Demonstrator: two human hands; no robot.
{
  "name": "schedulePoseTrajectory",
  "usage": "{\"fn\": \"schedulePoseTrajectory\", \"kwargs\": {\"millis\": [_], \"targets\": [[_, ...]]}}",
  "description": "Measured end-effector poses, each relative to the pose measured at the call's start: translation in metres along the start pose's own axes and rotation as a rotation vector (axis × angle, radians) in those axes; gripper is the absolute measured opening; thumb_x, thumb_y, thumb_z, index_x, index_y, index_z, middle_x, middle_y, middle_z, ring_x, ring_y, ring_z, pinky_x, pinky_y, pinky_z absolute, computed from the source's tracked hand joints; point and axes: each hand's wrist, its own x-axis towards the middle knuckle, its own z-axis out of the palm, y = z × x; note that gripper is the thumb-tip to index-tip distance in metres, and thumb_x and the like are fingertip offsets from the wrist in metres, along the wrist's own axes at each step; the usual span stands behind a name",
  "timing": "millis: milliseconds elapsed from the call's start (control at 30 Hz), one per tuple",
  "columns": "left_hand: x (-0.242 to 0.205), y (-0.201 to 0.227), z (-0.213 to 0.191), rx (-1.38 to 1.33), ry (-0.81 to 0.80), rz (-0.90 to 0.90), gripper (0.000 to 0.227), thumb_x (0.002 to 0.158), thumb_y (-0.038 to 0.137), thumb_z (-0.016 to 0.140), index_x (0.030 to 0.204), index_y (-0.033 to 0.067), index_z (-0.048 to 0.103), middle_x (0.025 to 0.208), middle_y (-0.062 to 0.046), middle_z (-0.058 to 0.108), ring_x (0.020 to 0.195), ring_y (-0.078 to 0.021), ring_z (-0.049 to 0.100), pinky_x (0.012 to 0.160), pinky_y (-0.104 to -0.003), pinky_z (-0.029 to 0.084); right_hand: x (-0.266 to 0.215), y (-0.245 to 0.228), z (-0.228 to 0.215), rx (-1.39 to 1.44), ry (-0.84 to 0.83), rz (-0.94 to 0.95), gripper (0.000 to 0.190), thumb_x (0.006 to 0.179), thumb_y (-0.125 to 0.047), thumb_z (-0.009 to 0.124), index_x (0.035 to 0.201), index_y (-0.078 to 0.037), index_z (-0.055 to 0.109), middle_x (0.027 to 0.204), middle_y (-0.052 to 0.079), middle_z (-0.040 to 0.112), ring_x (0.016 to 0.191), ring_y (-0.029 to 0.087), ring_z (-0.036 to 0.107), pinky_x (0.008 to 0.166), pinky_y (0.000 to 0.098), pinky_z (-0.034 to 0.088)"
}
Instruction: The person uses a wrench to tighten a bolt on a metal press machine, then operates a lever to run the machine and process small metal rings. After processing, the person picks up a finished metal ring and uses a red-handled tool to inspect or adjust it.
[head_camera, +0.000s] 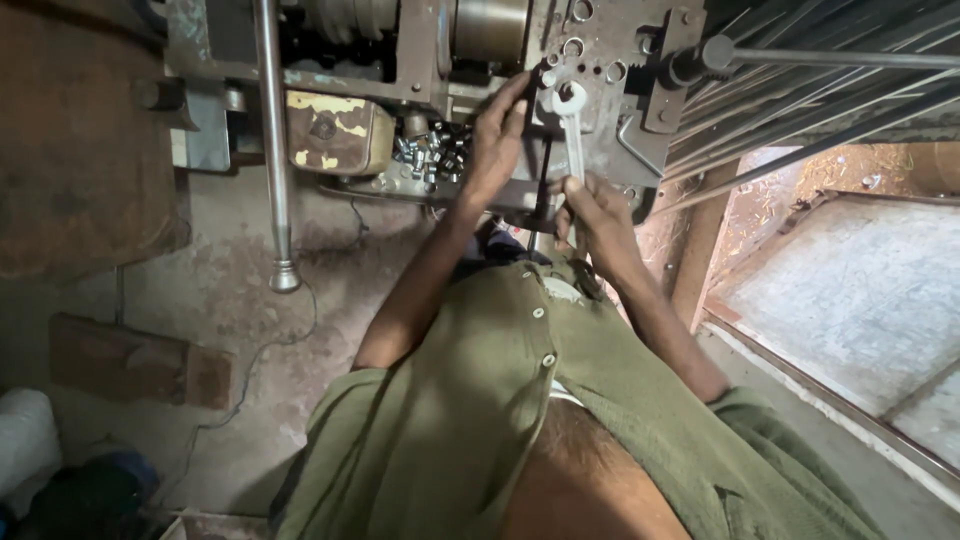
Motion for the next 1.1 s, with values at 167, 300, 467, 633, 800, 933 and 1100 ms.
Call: {"fn": "schedulePoseTrajectory", "kwargs": {"millis": [167,300,467,633,800,933,1100], "targets": [[0.01,0.0,-0.001,-0.272,-0.12,-0.104,0.049,0.112,0.02,0.041,0.158,0.0043,0.039,0.164,-0.017,0.04,0.153,-0.0288,0.038,0.128,-0.04,0.032,0.011,-0.039,0.018,-0.018,-0.023,0.158,0.034,0.108,-0.032,0.048,0.115,-0.003,0.061,0.061,0.003,0.059,0.043,0.01,0.053,0.034,0.0228,0.034],[0.019,-0.002,-0.001,-0.286,-0.18,0.009,0.051,0.112,0.014,0.033,0.162,0.0004,0.033,0.169,-0.018,0.036,0.158,-0.0285,0.033,0.133,-0.037,0.025,0.012,-0.061,0.019,-0.012,0.015,0.161,0.033,0.105,-0.029,0.05,0.122,-0.003,0.059,0.056,0.005,0.057,0.038,0.013,0.053,0.035,0.0251,0.037],[0.014,-0.017,0.001,-0.13,-0.199,0.201,0.054,0.112,0.01,0.026,0.165,0.0019,0.024,0.174,-0.015,0.025,0.163,-0.0255,0.025,0.137,-0.035,0.021,0.012,-0.078,0.006,-0.075,-0.032,0.136,0.033,0.106,-0.025,0.052,0.124,0.003,0.057,0.061,0.003,0.057,0.04,0.015,0.053,0.038,0.0277,0.039],[0.017,-0.038,0.006,0.187,-0.154,0.309,0.05,0.115,0.01,0.03,0.164,0.0001,0.024,0.173,-0.017,0.022,0.163,-0.0278,0.025,0.137,-0.036,0.025,0.009,-0.092,0.004,-0.221,0.005,0.193,0.033,0.105,-0.024,0.053,0.124,0.003,0.061,0.06,0.005,0.059,0.039,0.012,0.05,0.038,0.0267,0.038],[0.02,-0.047,0.015,-0.202,-0.159,0.179,0.052,0.113,0.009,0.024,0.163,-0.0011,0.027,0.171,-0.017,0.028,0.158,-0.0296,0.034,0.134,-0.039,0.032,0.004,-0.095,0.013,-0.352,0.047,0.179,0.037,0.105,-0.024,0.053,0.13,0.001,0.062,0.061,0.004,0.06,0.039,0.01,0.048,0.036,0.0267,0.036],[0.018,-0.045,0.013,0.128,-0.158,0.307,0.049,0.117,0.011,0.025,0.164,0.0006,0.023,0.174,-0.016,0.022,0.163,-0.0293,0.026,0.138,-0.039,0.024,0.009,-0.094,0.011,-0.237,0.018,0.17,0.04,0.105,-0.023,0.052,0.135,0.001,0.06,0.058,0.003,0.058,0.038,0.01,0.049,0.036,0.0258,0.037],[0.015,-0.041,0.011,0.073,-0.163,0.197,0.051,0.116,0.011,0.023,0.166,0.0047,0.021,0.174,-0.016,0.021,0.163,-0.0303,0.025,0.138,-0.042,0.023,0.007,-0.084,0.01,-0.266,0.036,0.129,0.042,0.107,-0.023,0.054,0.14,0.001,0.061,0.058,0.001,0.053,0.041,0.009,0.046,0.038,0.0257,0.037]]}}
